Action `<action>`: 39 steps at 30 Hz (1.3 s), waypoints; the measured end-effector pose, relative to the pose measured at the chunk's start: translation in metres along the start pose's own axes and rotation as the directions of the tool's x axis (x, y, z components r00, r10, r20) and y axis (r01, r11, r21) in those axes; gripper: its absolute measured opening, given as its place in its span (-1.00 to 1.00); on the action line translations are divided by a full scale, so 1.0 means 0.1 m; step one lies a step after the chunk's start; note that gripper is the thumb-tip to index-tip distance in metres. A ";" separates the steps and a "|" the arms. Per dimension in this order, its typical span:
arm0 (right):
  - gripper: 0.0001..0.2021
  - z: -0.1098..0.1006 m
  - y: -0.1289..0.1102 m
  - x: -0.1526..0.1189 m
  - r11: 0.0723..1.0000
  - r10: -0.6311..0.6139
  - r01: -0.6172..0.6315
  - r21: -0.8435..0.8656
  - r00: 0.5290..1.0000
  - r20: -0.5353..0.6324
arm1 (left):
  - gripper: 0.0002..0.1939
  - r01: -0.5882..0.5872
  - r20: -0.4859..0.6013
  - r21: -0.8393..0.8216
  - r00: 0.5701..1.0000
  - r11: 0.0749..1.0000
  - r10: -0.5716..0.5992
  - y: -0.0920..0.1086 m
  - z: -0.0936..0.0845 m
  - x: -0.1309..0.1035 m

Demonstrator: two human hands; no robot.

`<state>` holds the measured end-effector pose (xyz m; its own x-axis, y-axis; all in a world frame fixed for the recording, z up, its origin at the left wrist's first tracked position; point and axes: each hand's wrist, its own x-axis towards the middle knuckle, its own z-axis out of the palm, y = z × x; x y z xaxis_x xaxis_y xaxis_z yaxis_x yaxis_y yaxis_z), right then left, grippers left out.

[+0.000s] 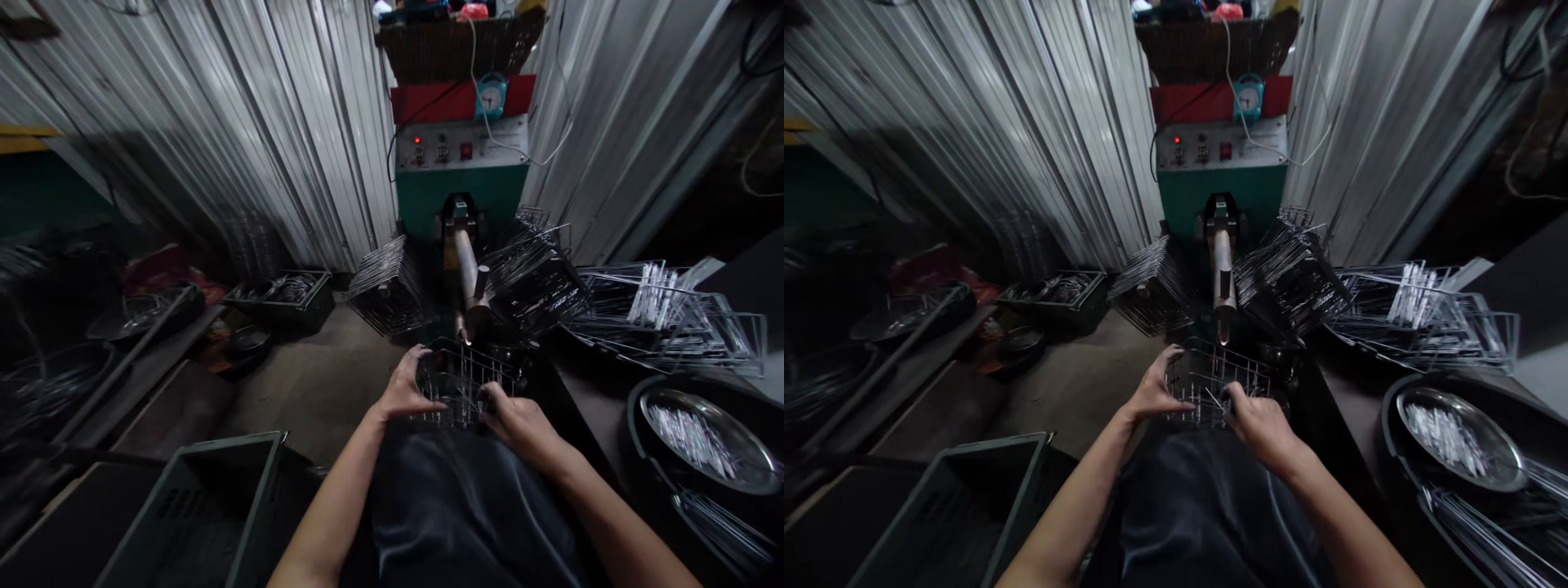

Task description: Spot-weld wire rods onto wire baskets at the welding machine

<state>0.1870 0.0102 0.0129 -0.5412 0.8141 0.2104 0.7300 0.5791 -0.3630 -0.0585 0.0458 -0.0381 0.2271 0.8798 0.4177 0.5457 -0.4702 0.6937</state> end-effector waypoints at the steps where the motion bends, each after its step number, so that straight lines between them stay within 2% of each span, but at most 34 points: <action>1: -0.77 0.00 -0.04 0.08 1.000 0.005 -0.004 -0.025 1.000 0.029 | 0.00 -0.019 0.031 0.101 0.999 0.995 0.016 0.11 -0.01 -0.01; 2: -0.78 0.02 -0.06 0.16 1.000 0.024 -0.023 -0.021 0.999 0.031 | 0.00 -0.031 0.064 0.190 0.998 0.981 0.019 0.22 -0.02 0.00; 4: -0.85 0.11 -0.09 0.25 0.992 0.111 -0.108 0.064 0.992 -0.051 | -0.01 -0.046 0.124 0.329 0.992 0.943 0.005 0.38 -0.02 0.04; 6: -0.93 0.24 -0.10 0.29 0.954 0.228 -0.184 0.238 0.958 -0.171 | -0.04 -0.062 0.168 0.424 0.986 0.904 -0.011 0.49 -0.01 0.09; 8: -0.91 0.36 -0.10 0.27 0.870 0.318 -0.183 0.458 0.918 -0.236 | -0.07 -0.069 0.197 0.472 0.980 0.879 -0.029 0.54 -0.02 0.14; 9: -0.89 0.40 -0.10 0.25 0.811 0.338 -0.162 0.562 0.914 -0.224 | -0.08 -0.065 0.206 0.484 0.978 0.873 -0.042 0.55 -0.03 0.16; 11: -0.84 0.45 -0.07 0.21 0.694 0.326 -0.140 0.707 0.936 -0.135 | -0.09 -0.053 0.227 0.493 0.971 0.869 -0.070 0.56 -0.04 0.20; 13: -0.78 0.45 -0.02 0.16 0.638 0.258 -0.149 0.755 0.966 -0.028 | -0.09 -0.052 0.252 0.496 0.964 0.867 -0.087 0.56 -0.05 0.23; 15: -0.74 0.43 0.05 0.13 0.657 0.164 -0.116 0.745 0.986 0.009 | -0.08 -0.063 0.279 0.506 0.956 0.860 -0.094 0.56 -0.05 0.27; 18: -0.68 0.44 0.14 0.12 0.737 0.030 0.021 0.676 0.997 -0.065 | -0.08 -0.087 0.316 0.534 0.943 0.841 -0.104 0.57 -0.04 0.34; 21: -0.70 0.50 0.21 0.14 0.807 -0.030 0.107 0.580 0.989 -0.142 | -0.07 -0.111 0.346 0.551 0.932 0.827 -0.105 0.56 -0.02 0.38; 27: -0.72 0.56 0.24 0.18 0.863 -0.033 0.156 0.480 0.966 -0.255 | -0.08 -0.150 0.382 0.537 0.921 0.830 -0.080 0.48 0.03 0.40; 32: -0.79 0.57 0.22 0.18 0.868 -0.025 0.168 0.466 0.954 -0.299 | -0.06 -0.178 0.421 0.506 0.905 0.844 -0.062 0.40 0.02 0.43; 39: -0.87 0.60 0.22 0.26 0.875 0.015 0.144 0.463 0.946 -0.324 | -0.06 -0.173 0.408 0.486 0.912 0.856 -0.048 0.34 -0.02 0.51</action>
<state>0.1637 0.0411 -0.0445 -0.3654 0.7929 0.4877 0.3673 0.6042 -0.7071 -0.0295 0.0743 0.0078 0.5105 0.8530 0.1081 0.8203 -0.5209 0.2364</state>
